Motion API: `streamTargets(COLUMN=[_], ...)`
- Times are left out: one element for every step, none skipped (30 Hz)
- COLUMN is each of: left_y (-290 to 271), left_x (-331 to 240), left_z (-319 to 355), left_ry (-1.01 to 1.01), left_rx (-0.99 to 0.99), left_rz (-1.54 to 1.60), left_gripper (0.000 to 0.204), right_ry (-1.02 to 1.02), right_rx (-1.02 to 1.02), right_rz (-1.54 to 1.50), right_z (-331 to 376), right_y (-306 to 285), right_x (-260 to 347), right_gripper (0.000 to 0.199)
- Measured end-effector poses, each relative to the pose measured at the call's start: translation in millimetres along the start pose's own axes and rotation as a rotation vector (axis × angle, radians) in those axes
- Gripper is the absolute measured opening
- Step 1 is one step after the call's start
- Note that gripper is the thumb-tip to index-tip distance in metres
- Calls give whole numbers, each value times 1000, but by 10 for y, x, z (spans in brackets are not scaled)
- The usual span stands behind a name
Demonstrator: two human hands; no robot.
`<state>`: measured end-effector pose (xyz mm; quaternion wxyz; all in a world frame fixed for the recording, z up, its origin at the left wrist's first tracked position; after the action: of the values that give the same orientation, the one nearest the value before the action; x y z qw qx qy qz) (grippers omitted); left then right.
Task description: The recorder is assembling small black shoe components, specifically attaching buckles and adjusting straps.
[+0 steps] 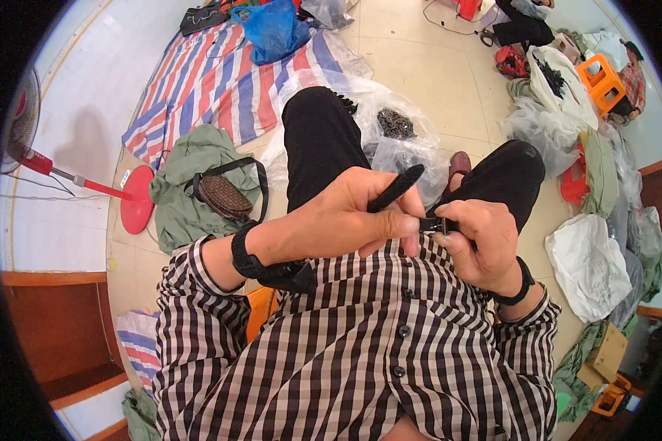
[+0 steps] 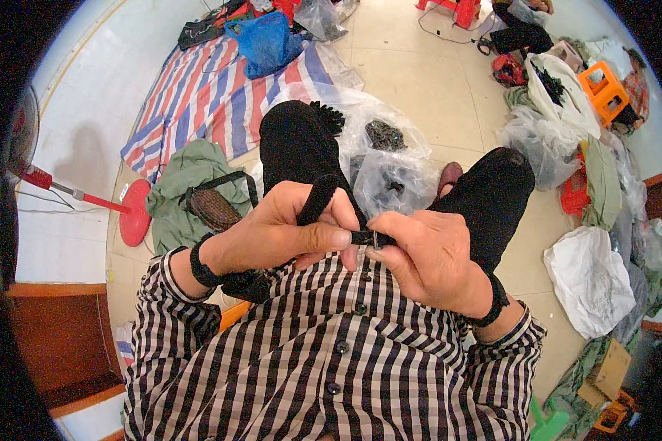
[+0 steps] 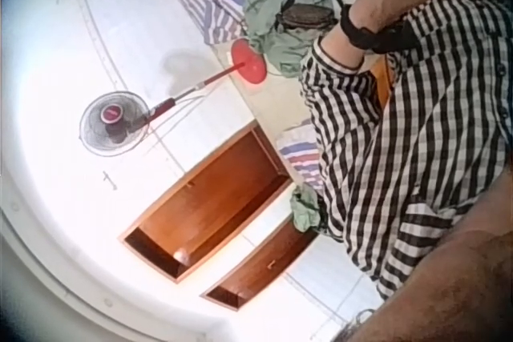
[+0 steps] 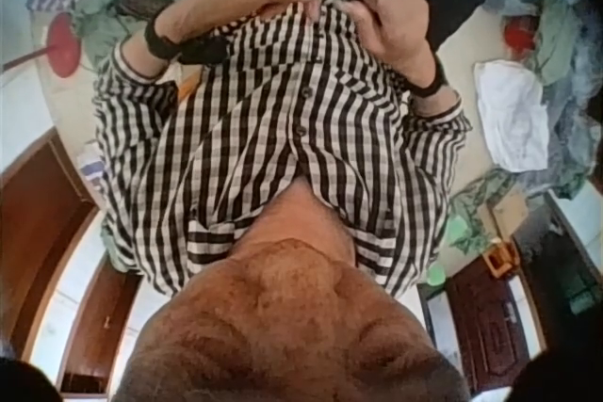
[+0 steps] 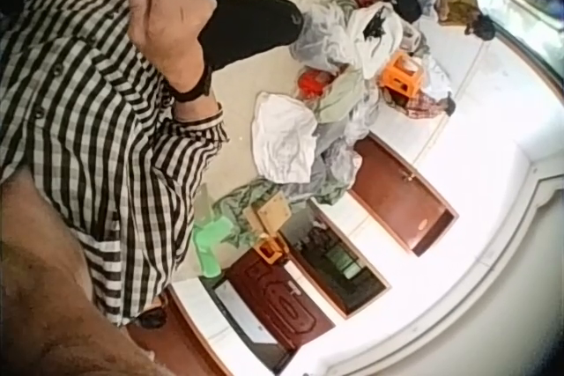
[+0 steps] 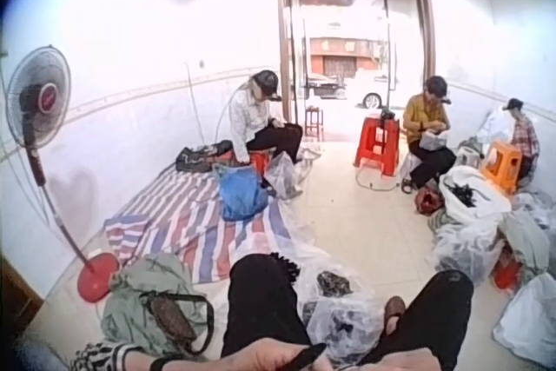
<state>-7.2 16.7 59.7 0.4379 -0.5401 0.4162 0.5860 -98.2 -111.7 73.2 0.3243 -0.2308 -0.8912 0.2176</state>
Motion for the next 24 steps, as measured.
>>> streamTargets(left_y=[-9,-26,-41,-50,-50,-29,-10,-2,8,13,3,1,3,2,4,7,5,9,11,13,11,8,5,-3], left_x=[-10,-16,-18,-22,-42,-46,-39,-37,-36,-41,-56,-73,-93,-122,-159,-195,-213,-224,-241,-255,-266,-277,-277,-282], left_z=[2,-3,-9,-13,-18,-21,-20,-11,2,12,18,24,36,30,29,30,35,41,41,50,56,57,62,65], left_ry=[-12,-13,-29,-44,-43,-82,-120,-118,-118,-116,-110,-114,-117,-108,-89,-70,-63,-57,-52,-51,-55,-59,-59,-51], left_rx=[-11,-12,16,43,44,83,123,121,113,106,100,117,134,134,137,140,138,148,160,157,151,146,144,136], left_rz=[6,8,-37,-83,-81,-110,-139,-137,-72,-8,-8,15,36,32,31,29,22,25,28,24,11,-2,-3,-12], left_gripper=[9,9,8,8,8,11,13,13,13,13,13,15,16,16,17,19,19,19,19,19,19,19,19,19], right_ry=[-1,-14,-29,-30,-25,-20,-20,-26,-32,-34,-34,-36,-44,52,147,182,173,228,283,316,312,335,360,358], right_rx=[0,-7,-15,-13,-10,-6,-4,-17,-30,-27,-47,-66,-62,-129,-196,-231,-231,-255,-278,-284,-284,-276,-266,-266], right_rz=[-1,3,8,7,-13,-32,-31,-48,-66,-65,-39,-13,-14,-54,-95,-100,-97,-155,-213,-272,-272,-297,-323,-323], right_z=[-13,-23,-32,-34,-25,-21,-29,-42,-53,-58,-69,-78,-65,-20,20,30,36,48,51,49,40,35,35,18], right_y=[5,9,11,15,20,24,31,37,36,35,21,7,26,16,3,-2,10,13,9,16,8,4,10,1], right_x=[0,6,12,4,-1,-3,0,8,17,31,46,66,83,40,4,13,36,20,-1,-6,1,-8,-20,-4], right_gripper=[28,28,28,28,28,28,28,28,28,28,27,26,26,26,25,23,23,23,23,23,23,22,22,22])
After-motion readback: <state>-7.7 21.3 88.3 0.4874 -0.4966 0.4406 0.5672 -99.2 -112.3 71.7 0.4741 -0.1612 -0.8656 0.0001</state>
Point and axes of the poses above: each hand's wrist, its own z-axis away from the middle knuckle, its own y-axis out of the palm, x = y × z, the point moved 5 cm from there along -z, towards the middle knuckle, and after that the axes turned 10 degrees about -z, right-handed, at the moved point
